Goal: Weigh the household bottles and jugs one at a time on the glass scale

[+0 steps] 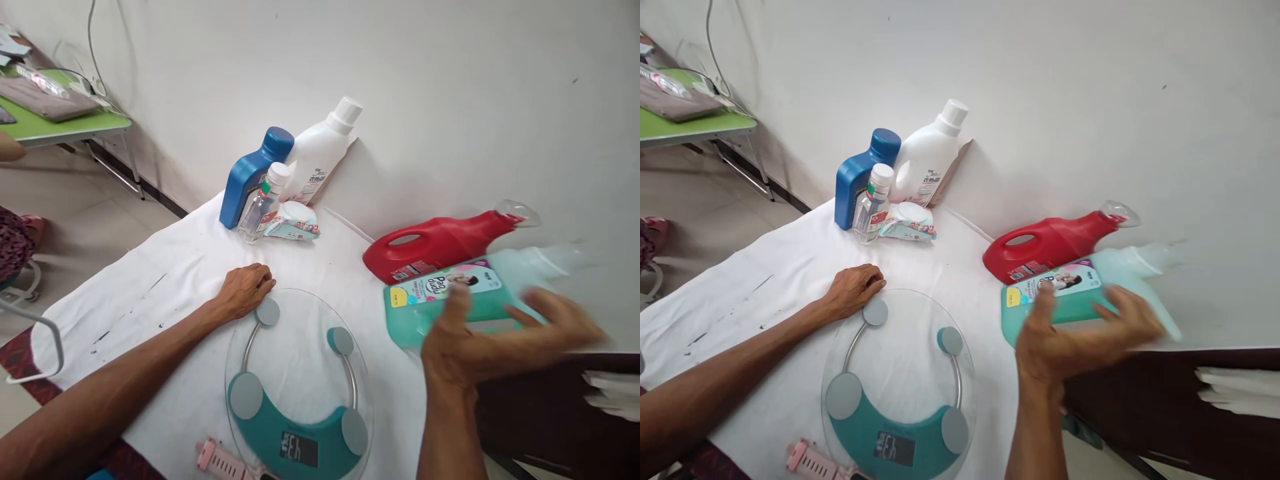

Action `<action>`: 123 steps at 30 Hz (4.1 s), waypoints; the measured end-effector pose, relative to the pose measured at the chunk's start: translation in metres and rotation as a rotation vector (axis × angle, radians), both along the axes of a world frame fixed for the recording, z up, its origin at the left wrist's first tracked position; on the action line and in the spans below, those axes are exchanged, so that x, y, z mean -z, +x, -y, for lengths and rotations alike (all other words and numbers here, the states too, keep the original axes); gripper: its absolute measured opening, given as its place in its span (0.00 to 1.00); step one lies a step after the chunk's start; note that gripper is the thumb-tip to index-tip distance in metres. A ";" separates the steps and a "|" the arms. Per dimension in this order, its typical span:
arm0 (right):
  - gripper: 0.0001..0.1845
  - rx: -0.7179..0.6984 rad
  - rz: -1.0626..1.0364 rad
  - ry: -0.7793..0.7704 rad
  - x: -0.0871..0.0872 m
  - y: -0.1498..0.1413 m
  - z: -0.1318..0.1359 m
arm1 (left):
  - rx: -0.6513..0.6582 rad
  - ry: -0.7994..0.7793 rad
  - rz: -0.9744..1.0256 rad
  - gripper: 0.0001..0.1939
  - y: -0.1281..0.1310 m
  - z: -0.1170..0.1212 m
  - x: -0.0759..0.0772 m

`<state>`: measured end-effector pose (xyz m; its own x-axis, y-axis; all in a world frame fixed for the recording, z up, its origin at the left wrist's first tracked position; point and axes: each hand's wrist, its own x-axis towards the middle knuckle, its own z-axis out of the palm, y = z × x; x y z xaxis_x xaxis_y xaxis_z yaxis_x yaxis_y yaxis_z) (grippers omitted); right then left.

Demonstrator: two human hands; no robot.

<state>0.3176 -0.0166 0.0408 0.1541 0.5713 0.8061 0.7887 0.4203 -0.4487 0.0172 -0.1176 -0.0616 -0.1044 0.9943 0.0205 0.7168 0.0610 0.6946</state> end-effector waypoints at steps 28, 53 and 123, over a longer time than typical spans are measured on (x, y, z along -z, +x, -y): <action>0.38 -0.323 0.884 -0.725 0.043 -0.208 -0.078 | 0.060 -0.023 -0.040 0.14 -0.003 0.005 -0.001; 0.23 -0.594 0.906 -0.538 -0.037 -0.042 0.148 | 0.040 0.015 -0.075 0.13 -0.003 0.000 0.003; 0.59 -0.606 0.420 -0.670 0.041 -0.010 0.165 | -0.032 0.062 -0.093 0.11 0.000 -0.007 -0.001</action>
